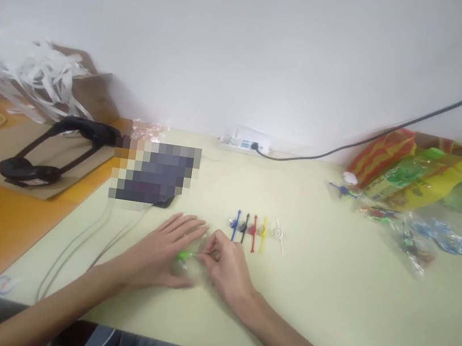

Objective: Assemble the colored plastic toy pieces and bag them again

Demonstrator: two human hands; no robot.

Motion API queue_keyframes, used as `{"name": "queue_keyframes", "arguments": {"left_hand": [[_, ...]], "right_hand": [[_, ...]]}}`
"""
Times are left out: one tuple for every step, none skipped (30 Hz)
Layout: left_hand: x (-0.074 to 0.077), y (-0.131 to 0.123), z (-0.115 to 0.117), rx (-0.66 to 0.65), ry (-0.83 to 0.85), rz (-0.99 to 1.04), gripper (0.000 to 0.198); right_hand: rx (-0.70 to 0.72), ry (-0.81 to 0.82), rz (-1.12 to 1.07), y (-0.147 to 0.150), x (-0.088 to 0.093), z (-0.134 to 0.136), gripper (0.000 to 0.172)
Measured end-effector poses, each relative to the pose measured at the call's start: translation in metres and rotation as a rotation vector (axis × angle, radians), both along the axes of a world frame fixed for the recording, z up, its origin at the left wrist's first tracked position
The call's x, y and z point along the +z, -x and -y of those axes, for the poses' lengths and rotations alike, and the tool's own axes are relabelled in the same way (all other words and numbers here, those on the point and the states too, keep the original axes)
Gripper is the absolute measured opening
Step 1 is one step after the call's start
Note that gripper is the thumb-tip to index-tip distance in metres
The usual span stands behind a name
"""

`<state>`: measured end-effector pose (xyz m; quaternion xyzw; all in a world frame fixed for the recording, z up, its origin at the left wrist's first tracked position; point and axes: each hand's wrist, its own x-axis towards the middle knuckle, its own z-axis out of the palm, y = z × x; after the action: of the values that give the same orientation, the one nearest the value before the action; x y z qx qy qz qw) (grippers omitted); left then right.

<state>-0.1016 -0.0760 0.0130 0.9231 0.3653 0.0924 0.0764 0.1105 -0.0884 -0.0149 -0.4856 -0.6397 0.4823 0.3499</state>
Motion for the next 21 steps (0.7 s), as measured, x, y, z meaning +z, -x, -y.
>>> {"name": "queue_keyframes", "arguments": {"left_hand": [[-0.005, 0.000, 0.000, 0.004, -0.020, 0.008, 0.095], [-0.009, -0.001, 0.000, 0.013, -0.037, 0.019, 0.089], [-0.012, -0.003, 0.001, 0.027, -0.054, 0.030, 0.084], [-0.014, -0.004, 0.001, 0.043, -0.069, 0.038, 0.079], [-0.015, -0.006, 0.001, 0.060, -0.080, 0.042, 0.075], [-0.015, -0.008, 0.001, 0.075, -0.088, 0.041, 0.072], [-0.015, -0.009, 0.000, 0.088, -0.093, 0.039, 0.070], [-0.014, -0.011, 0.000, 0.098, -0.097, 0.035, 0.069], [-0.013, -0.012, 0.000, 0.106, -0.101, 0.031, 0.069], [-0.012, -0.013, 0.000, 0.111, -0.103, 0.027, 0.069], [-0.011, -0.014, 0.000, 0.116, -0.103, 0.025, 0.069], [-0.011, -0.016, 0.000, 0.120, -0.100, 0.024, 0.070], [-0.010, -0.017, 0.000, 0.125, -0.095, 0.024, 0.071], [-0.010, -0.019, -0.001, 0.132, -0.086, 0.027, 0.072], [-0.009, -0.021, -0.002, 0.142, -0.078, 0.034, 0.071], [-0.009, -0.022, -0.003, 0.152, -0.070, 0.044, 0.068], [-0.009, -0.024, -0.004, 0.159, -0.064, 0.054, 0.066], [-0.009, -0.025, -0.005, 0.161, -0.059, 0.066, 0.063], [-0.009, -0.027, -0.007, 0.162, -0.053, 0.076, 0.062], [-0.009, -0.028, -0.009, 0.161, -0.048, 0.084, 0.061], [-0.009, -0.028, -0.010, 0.163, -0.045, 0.091, 0.061]], "right_hand": [[0.001, 0.009, -0.014, 0.002, -0.001, 0.001, 0.022], [0.001, 0.016, -0.024, 0.005, -0.002, 0.001, 0.022], [0.000, 0.021, -0.028, 0.007, -0.002, 0.002, 0.022], [0.001, 0.026, -0.030, 0.010, -0.003, 0.003, 0.022], [0.004, 0.032, -0.030, 0.012, -0.002, 0.003, 0.023], [0.010, 0.038, -0.034, 0.013, -0.002, 0.003, 0.023], [0.019, 0.040, -0.044, 0.014, -0.001, 0.004, 0.024], [0.031, 0.042, -0.061, 0.014, 0.000, 0.004, 0.025], [0.046, 0.043, -0.079, 0.014, 0.001, 0.004, 0.026], [0.061, 0.041, -0.092, 0.013, 0.002, 0.004, 0.026], [0.075, 0.036, -0.097, 0.012, 0.002, 0.003, 0.027], [0.086, 0.029, -0.091, 0.012, 0.002, 0.002, 0.028], [0.095, 0.019, -0.072, 0.011, 0.002, 0.001, 0.029], [0.101, 0.004, -0.042, 0.012, 0.002, 0.000, 0.030], [0.101, -0.013, -0.005, 0.013, 0.001, -0.002, 0.031], [0.097, -0.031, 0.035, 0.014, 0.001, -0.005, 0.031], [0.090, -0.047, 0.072, 0.016, 0.001, -0.007, 0.031], [0.087, -0.060, 0.101, 0.017, 0.001, -0.010, 0.032], [0.089, -0.070, 0.118, 0.018, 0.003, -0.014, 0.033], [0.101, -0.077, 0.123, 0.018, 0.005, -0.017, 0.035], [0.122, -0.084, 0.123, 0.017, 0.008, -0.020, 0.037]]}}
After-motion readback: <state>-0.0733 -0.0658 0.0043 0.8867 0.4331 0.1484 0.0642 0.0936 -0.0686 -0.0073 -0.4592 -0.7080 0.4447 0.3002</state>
